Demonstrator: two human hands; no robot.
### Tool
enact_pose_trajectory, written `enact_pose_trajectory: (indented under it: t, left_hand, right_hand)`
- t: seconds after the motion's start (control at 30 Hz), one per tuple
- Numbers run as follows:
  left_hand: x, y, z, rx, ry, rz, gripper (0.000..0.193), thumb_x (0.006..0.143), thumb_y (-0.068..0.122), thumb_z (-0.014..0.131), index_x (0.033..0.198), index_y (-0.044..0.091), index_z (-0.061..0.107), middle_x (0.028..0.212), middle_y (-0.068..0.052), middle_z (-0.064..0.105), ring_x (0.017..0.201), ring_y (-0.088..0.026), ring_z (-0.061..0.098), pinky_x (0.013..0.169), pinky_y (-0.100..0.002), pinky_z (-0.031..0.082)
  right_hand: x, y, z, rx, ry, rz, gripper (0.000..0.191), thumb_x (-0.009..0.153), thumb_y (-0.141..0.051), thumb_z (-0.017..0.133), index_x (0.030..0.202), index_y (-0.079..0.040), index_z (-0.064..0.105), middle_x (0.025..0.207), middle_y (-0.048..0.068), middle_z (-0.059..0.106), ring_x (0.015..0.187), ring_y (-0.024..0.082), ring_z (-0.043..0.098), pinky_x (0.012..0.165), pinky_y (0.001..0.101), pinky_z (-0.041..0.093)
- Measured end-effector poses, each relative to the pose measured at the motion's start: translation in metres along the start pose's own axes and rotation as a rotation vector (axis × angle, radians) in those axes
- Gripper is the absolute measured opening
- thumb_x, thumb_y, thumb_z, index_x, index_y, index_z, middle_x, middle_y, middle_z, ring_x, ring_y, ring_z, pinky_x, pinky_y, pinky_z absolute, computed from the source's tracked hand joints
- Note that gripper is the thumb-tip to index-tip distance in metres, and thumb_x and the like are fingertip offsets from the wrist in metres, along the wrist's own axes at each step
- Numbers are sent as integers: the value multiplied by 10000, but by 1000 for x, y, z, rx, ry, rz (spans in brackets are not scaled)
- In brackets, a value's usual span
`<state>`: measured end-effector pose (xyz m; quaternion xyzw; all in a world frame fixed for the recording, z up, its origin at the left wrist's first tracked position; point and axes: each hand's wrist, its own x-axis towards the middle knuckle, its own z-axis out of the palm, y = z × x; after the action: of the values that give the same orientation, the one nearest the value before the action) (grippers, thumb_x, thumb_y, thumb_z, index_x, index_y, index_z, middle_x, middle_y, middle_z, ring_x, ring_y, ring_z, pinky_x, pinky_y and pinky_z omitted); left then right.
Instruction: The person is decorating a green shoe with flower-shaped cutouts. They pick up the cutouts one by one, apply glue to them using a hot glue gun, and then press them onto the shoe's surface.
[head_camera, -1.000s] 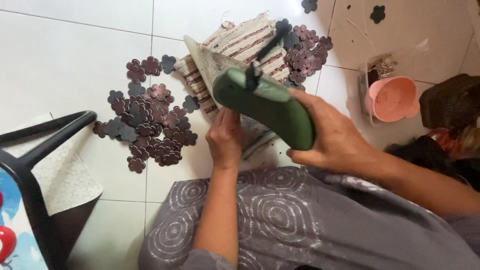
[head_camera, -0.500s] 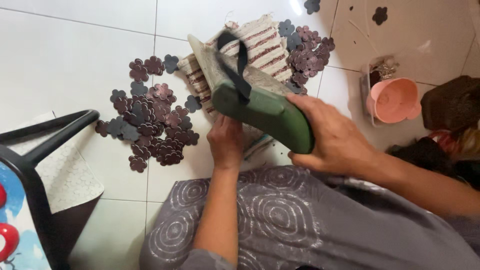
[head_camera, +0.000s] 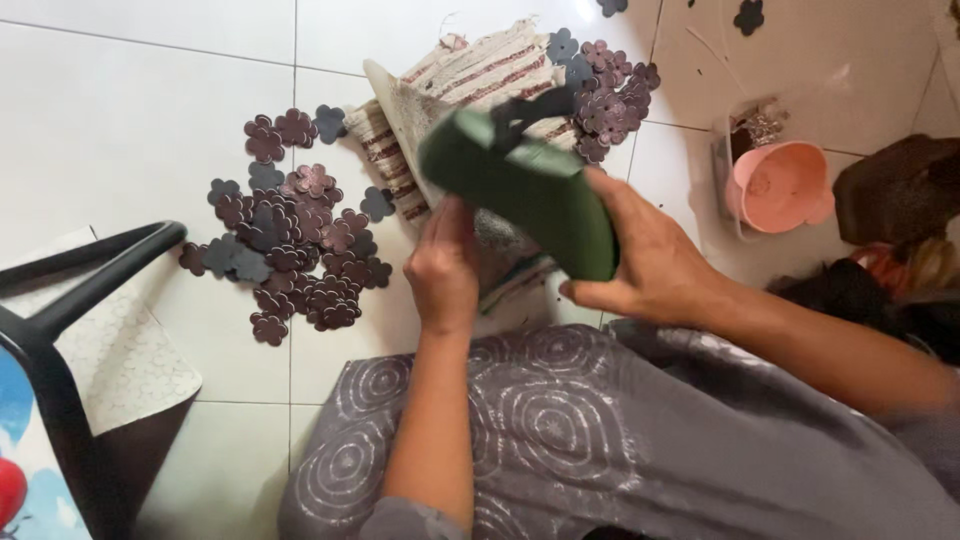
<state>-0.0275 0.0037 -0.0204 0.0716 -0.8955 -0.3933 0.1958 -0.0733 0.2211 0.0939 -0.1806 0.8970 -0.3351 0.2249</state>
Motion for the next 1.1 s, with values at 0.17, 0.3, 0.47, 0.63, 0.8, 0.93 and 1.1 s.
enact_pose_trajectory:
  t: [0.17,0.3,0.47,0.63,0.8,0.93,1.1]
  left_hand:
    - [-1,8,-3,-201,12,-185,161,1020,63,678,1175,73,722,1140,-112,766,967,-255,781,807,-347,631]
    - [3,22,-15,-262,102,-131,143,1023,54,688,1157,38,733,1140,-94,774,981,-229,784,827,-330,626]
    - [-3,57,-33,-326,35,-110,150,1017,40,707,1165,27,724,1131,-98,770,1012,-223,774,893,-337,617]
    - [-5,85,-33,-435,-17,-75,138,1017,62,719,1149,22,713,1109,-102,769,1021,-200,770,906,-307,622]
    - [-7,93,-21,-696,-26,-399,169,1066,29,616,1200,-33,699,1103,-90,759,1010,-157,739,938,-306,633]
    - [-12,92,-18,-765,-42,-385,211,1111,22,526,1266,-54,647,1180,-103,726,1093,-163,712,1011,-326,621]
    - [-20,78,-20,-896,-15,-399,258,1141,40,471,1352,-58,583,1272,-137,692,1218,-192,676,1126,-360,561]
  right_hand:
    - [24,4,3,-191,105,34,1090,701,-286,872,1583,-43,281,1423,267,514,1254,465,555,1029,505,465]
    - [36,9,15,-379,247,-189,1046,704,-309,911,1528,-6,342,1433,275,503,1248,467,528,1062,523,447]
    - [18,7,15,-45,306,-335,603,858,-177,892,1360,-40,587,1326,162,650,1255,285,637,1064,407,540]
    - [9,1,20,538,167,20,366,915,-25,783,1247,-8,632,1085,41,705,977,83,687,848,265,603]
    - [5,14,19,899,51,199,282,935,23,713,1204,6,630,1021,41,716,908,79,702,785,251,610]
    - [6,31,18,964,16,276,261,935,24,697,1188,19,633,1021,74,736,891,118,719,791,277,616]
    - [7,47,13,1005,49,328,272,932,19,693,1198,14,636,1057,87,745,950,139,730,851,292,616]
